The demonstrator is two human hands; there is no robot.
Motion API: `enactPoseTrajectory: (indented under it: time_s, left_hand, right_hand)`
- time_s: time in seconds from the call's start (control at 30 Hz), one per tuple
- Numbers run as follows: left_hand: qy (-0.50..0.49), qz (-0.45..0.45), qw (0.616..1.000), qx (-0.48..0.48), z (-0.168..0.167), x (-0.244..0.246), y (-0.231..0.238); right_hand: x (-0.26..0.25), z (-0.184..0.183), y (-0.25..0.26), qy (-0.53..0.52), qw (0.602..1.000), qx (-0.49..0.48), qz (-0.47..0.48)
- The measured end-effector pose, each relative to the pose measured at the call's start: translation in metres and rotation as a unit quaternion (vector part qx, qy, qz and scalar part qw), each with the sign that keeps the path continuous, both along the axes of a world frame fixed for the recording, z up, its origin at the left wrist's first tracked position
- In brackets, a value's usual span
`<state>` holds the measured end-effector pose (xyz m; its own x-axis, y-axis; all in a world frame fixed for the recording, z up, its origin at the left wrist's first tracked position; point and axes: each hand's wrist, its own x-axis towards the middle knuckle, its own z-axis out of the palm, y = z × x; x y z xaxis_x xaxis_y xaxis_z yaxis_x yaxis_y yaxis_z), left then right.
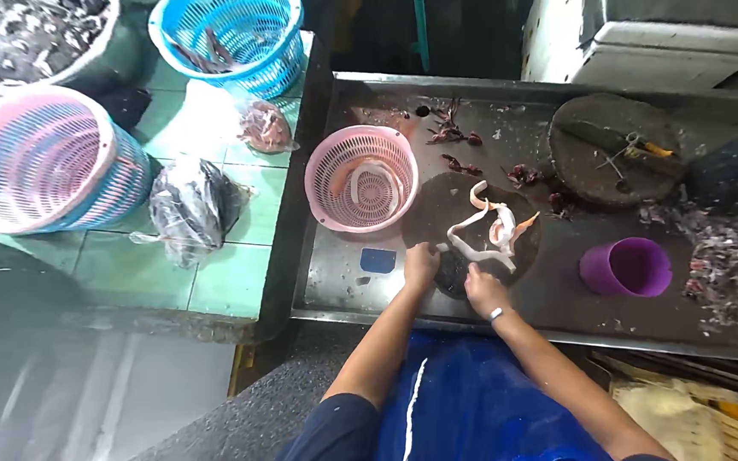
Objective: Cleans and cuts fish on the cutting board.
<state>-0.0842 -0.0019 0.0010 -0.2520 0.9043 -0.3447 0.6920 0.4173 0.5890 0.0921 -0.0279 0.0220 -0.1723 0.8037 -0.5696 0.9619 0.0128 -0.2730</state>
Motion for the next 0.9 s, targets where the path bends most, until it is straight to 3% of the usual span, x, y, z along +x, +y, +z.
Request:
enactPoseTrajectory:
  time_s: [0.1,0.17,0.23,0.3,0.37,0.47,0.6,0.8,0.9]
  left_hand:
    - [0.040,-0.059,0.997,-0.002,0.000,-0.003,-0.001]
    - [0.061,-0.125,0.989,0.057,-0.006,-0.002,0.013]
    - [0.052,-0.219,0.968,0.115,-0.021,-0.005,0.013]
    - [0.067,-0.295,0.947,0.108,-0.033,-0.018,-0.007]
    - [0.086,-0.308,0.946,0.063,-0.040,-0.050,-0.042]
    - [0.107,-0.230,0.965,0.066,-0.021,-0.117,-0.057]
    - [0.147,-0.123,0.977,0.089,0.007,-0.175,0.037]
    - [0.217,-0.191,0.956,0.051,-0.061,-0.207,0.190]
    - [0.216,-0.237,0.947,0.030,-0.073,-0.210,0.216]
  right_hand:
    - [0.014,0.012,-0.009,0.047,0.998,0.030,-0.039]
    - [0.032,0.019,-0.007,0.096,0.990,0.067,-0.075]
    - [0.046,0.021,-0.013,0.125,0.984,0.073,-0.103]
    - [0.059,0.023,-0.020,0.137,0.982,0.069,-0.110]
    - [0.068,0.026,-0.021,0.140,0.984,0.056,-0.094]
    - [0.069,0.029,-0.019,0.134,0.989,-0.008,-0.061]
    - [0.068,0.022,-0.006,0.121,0.988,-0.079,-0.048]
    - [0.067,0.013,-0.005,0.164,0.971,-0.107,-0.135]
    - [0.065,0.011,-0.012,0.169,0.965,-0.110,-0.169]
